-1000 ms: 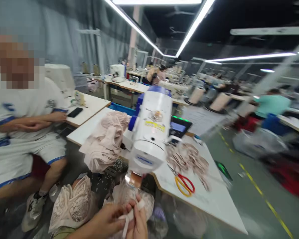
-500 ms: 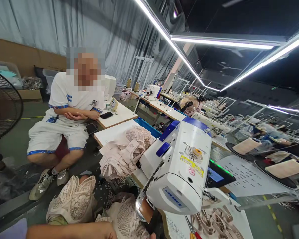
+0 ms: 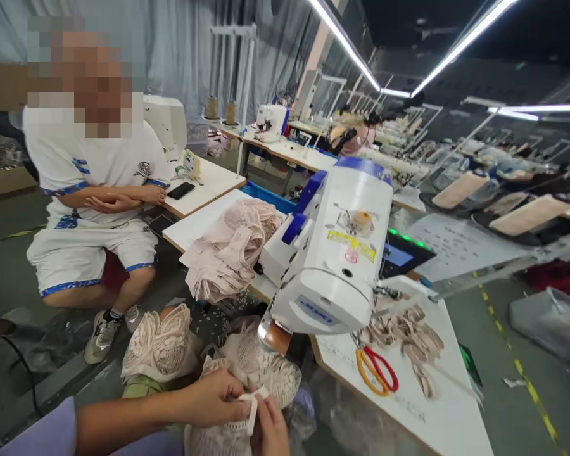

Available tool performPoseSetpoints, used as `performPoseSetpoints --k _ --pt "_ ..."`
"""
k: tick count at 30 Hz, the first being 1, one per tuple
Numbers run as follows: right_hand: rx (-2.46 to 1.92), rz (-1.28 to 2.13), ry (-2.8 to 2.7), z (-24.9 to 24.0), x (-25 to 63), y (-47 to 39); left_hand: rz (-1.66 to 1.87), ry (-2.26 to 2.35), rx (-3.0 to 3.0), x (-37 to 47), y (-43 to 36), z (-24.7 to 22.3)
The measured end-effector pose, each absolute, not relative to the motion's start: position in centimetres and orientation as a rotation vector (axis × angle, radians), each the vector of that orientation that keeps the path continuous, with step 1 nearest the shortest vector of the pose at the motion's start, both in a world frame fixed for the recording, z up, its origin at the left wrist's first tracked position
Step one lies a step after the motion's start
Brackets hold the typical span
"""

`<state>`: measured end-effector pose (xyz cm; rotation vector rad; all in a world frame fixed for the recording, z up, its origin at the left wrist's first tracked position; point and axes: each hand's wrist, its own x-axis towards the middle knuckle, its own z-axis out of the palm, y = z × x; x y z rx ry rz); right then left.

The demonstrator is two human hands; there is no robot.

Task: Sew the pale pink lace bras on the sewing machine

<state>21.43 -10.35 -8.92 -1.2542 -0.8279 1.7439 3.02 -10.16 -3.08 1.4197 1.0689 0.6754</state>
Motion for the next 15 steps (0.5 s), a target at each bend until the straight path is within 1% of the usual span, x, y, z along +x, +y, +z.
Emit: performPoseSetpoints --k 3,6,10,12,15 --pt "-1.268 1.608 -0.510 -8.3 21.8 -9.0 0.653 1.097 1.415 2.8 -9.0 -3.0" --pt "-1.170 1.664 -0.502 -6.7 23.1 -7.8 0.648 1.149 1.379 2.7 -7.6 -3.1" --pt "-1.119 1.725 -0.864 -4.4 23.6 -7.6 0.659 1.247 1.539 3.0 -6.4 -2.7" --pt "-1.137 1.675 -1.110 -3.4 23.2 -7.6 0.634 1.279 1.613 3.2 -6.2 -2.2" --pt "-1.161 1.511 -1.440 -2.3 22.7 -7.3 0.596 1.318 1.716 3.6 -6.3 -1.9"
